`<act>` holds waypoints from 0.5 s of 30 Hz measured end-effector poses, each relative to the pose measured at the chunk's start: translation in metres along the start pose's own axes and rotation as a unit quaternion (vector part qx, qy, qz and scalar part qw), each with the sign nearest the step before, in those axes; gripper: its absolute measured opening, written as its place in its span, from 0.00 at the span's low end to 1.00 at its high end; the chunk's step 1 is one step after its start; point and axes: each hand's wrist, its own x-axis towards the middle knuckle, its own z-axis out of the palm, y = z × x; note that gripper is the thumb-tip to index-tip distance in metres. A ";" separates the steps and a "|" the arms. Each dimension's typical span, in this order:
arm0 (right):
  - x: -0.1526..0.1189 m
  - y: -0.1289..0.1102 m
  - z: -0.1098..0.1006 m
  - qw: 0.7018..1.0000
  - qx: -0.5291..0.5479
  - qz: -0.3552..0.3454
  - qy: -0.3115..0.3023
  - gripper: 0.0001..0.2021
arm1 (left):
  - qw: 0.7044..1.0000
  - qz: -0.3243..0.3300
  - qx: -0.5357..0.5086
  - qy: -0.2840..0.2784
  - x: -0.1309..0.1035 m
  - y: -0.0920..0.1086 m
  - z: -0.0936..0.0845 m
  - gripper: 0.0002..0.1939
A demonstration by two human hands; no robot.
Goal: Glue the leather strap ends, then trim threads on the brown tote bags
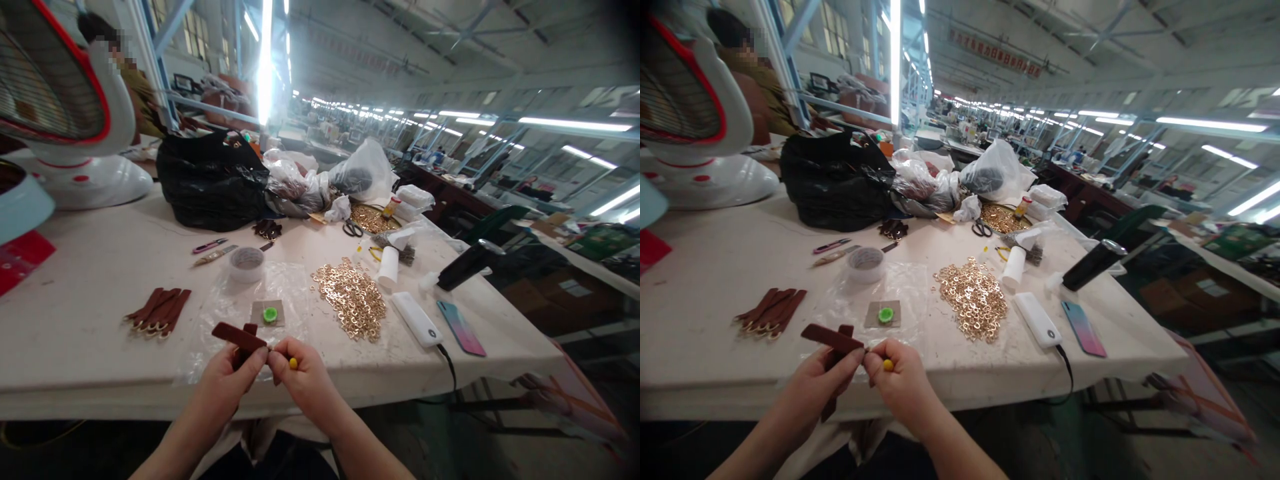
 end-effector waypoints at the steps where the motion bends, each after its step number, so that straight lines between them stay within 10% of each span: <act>1: -0.001 0.000 -0.003 1.000 -0.019 -0.014 -0.002 0.08 | 0.999 -0.020 -0.022 -0.018 0.001 0.001 -0.001 0.17; 8: 0.005 -0.004 -0.023 0.929 -0.214 -0.298 -0.054 0.07 | 0.976 -0.116 -0.106 -0.148 -0.001 0.006 -0.007 0.18; 15: 0.010 -0.008 -0.016 0.962 -0.169 -0.209 -0.046 0.07 | 0.998 0.052 0.005 -0.033 -0.012 0.001 0.001 0.15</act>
